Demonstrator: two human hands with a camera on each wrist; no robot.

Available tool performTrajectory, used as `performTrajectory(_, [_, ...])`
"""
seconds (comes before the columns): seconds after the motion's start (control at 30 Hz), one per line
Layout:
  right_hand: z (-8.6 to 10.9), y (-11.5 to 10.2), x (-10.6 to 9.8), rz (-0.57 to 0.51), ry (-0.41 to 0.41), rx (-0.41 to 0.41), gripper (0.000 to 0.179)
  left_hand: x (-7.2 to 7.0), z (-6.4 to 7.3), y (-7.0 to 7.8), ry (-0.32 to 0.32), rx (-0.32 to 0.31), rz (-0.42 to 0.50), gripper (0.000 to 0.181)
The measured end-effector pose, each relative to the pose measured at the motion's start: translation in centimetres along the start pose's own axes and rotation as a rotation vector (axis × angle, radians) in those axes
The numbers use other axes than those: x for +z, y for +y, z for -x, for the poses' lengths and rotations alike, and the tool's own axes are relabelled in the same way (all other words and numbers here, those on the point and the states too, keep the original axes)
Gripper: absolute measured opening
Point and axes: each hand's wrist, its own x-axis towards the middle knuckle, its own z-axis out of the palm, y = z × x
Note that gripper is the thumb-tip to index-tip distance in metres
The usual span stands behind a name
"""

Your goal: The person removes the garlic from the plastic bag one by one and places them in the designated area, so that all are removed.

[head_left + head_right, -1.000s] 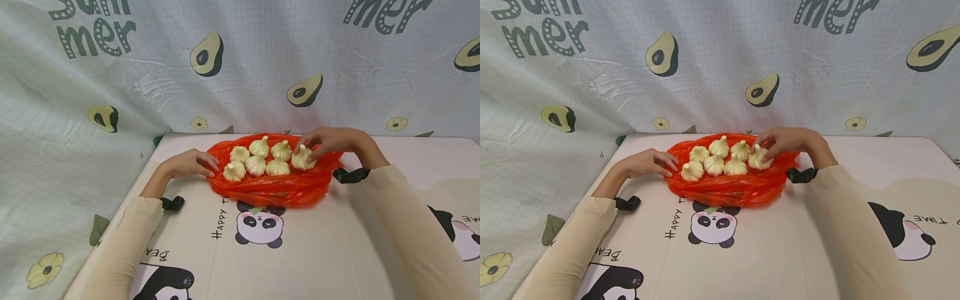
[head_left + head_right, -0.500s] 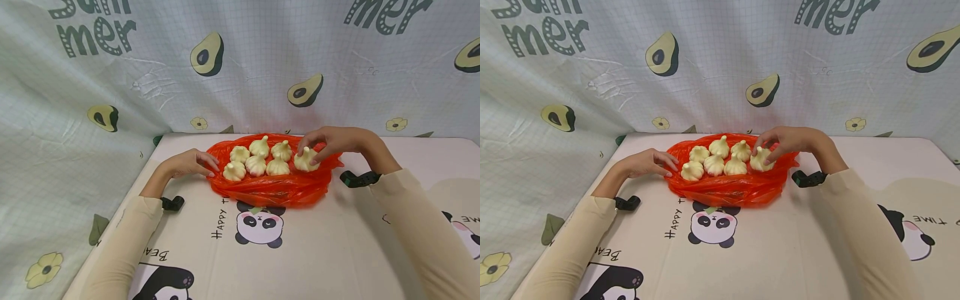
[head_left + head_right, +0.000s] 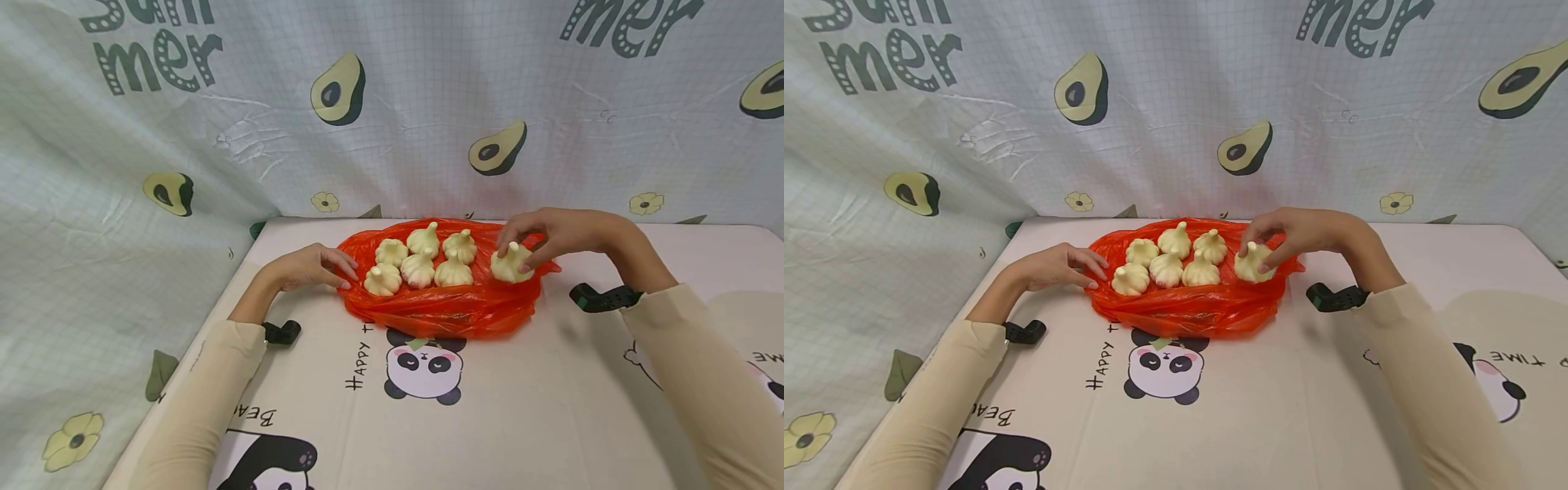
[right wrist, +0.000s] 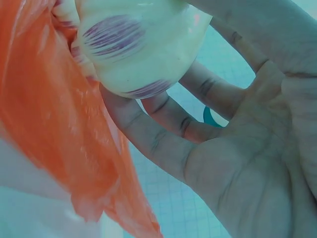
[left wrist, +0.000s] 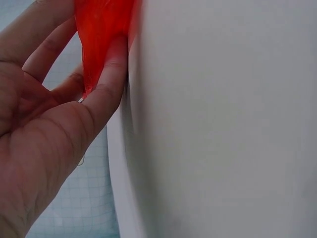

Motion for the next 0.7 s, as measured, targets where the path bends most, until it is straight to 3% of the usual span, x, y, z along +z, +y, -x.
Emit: performTrajectory(0.7, [3.9,0.8,-0.4,-0.002,0.051,-0.006,0.027,0.0,-0.2,-0.1,0.001,-0.008,-0.006,0.021])
